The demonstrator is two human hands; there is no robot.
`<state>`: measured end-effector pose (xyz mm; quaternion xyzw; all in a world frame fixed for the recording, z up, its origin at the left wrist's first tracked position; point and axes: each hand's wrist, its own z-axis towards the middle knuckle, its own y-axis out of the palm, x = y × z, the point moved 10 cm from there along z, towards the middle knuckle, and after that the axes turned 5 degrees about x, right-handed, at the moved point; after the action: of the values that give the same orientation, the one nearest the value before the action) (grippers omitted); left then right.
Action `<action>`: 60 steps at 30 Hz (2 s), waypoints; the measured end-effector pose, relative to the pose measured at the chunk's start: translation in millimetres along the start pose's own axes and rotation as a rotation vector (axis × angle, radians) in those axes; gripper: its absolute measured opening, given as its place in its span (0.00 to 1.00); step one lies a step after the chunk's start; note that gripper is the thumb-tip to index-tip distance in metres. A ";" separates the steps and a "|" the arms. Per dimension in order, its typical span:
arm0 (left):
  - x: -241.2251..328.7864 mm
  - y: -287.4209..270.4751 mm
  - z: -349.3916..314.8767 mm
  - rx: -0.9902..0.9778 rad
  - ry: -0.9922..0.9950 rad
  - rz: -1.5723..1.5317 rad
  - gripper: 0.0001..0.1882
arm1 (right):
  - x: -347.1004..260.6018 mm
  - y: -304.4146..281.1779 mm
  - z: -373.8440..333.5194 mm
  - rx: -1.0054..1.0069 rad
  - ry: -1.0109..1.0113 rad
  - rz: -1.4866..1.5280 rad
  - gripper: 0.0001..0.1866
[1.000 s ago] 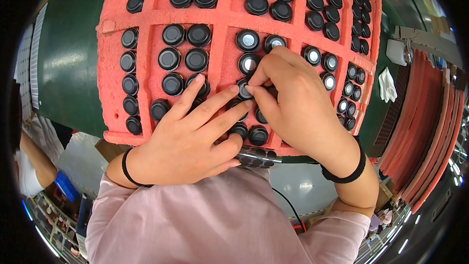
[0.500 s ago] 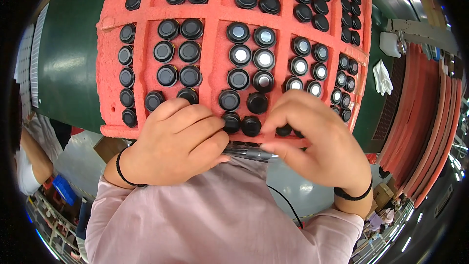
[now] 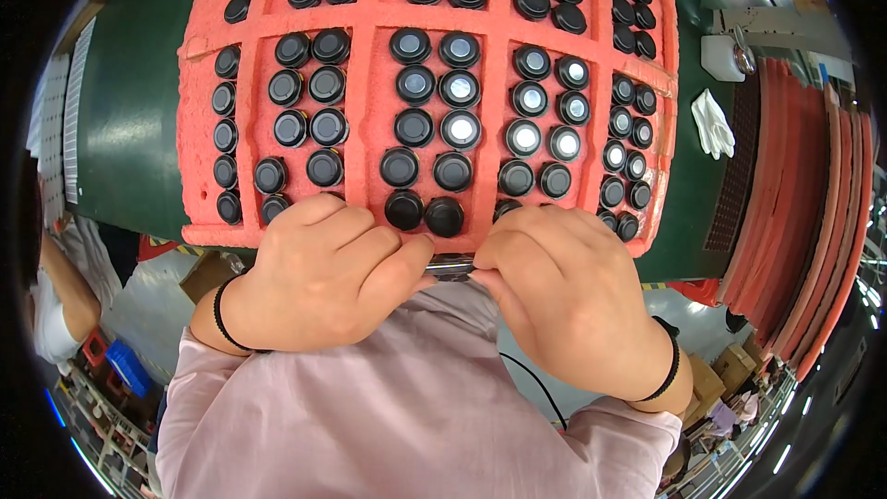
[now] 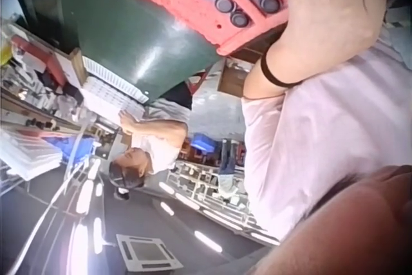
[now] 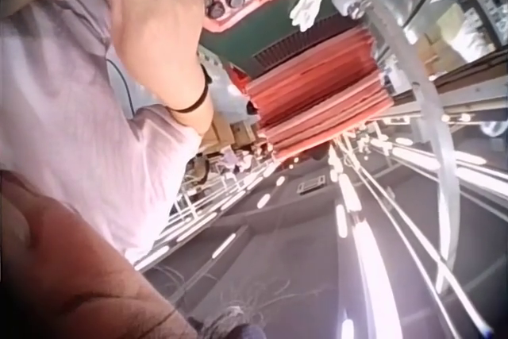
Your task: The person peels small circular stickers from a sheet and applies them to the center of black circular components held in a pink foam tray.
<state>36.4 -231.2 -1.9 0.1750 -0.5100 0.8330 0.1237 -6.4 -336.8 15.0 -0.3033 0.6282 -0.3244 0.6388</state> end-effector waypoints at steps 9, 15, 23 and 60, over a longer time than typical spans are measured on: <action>-22.8 8.9 10.7 -0.060 -0.149 -0.135 0.19 | 11.5 -11.7 16.8 -0.018 -0.065 -0.001 0.12; -40.1 7.4 15.6 -0.025 -0.233 -0.103 0.20 | 51.5 -5.1 51.3 -0.092 0.077 0.402 0.10; -31.1 9.5 14.8 -0.069 -0.153 -0.163 0.23 | 79.3 14.0 70.5 -0.197 0.265 0.347 0.07; -27.0 37.0 14.2 -0.113 -0.132 -0.172 0.21 | 79.1 29.0 73.2 -0.183 0.171 0.102 0.05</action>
<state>49.1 -261.2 -37.1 0.2651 -0.5465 0.7759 0.1706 67.8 -383.6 -54.0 -0.2991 0.7221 -0.2575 0.5682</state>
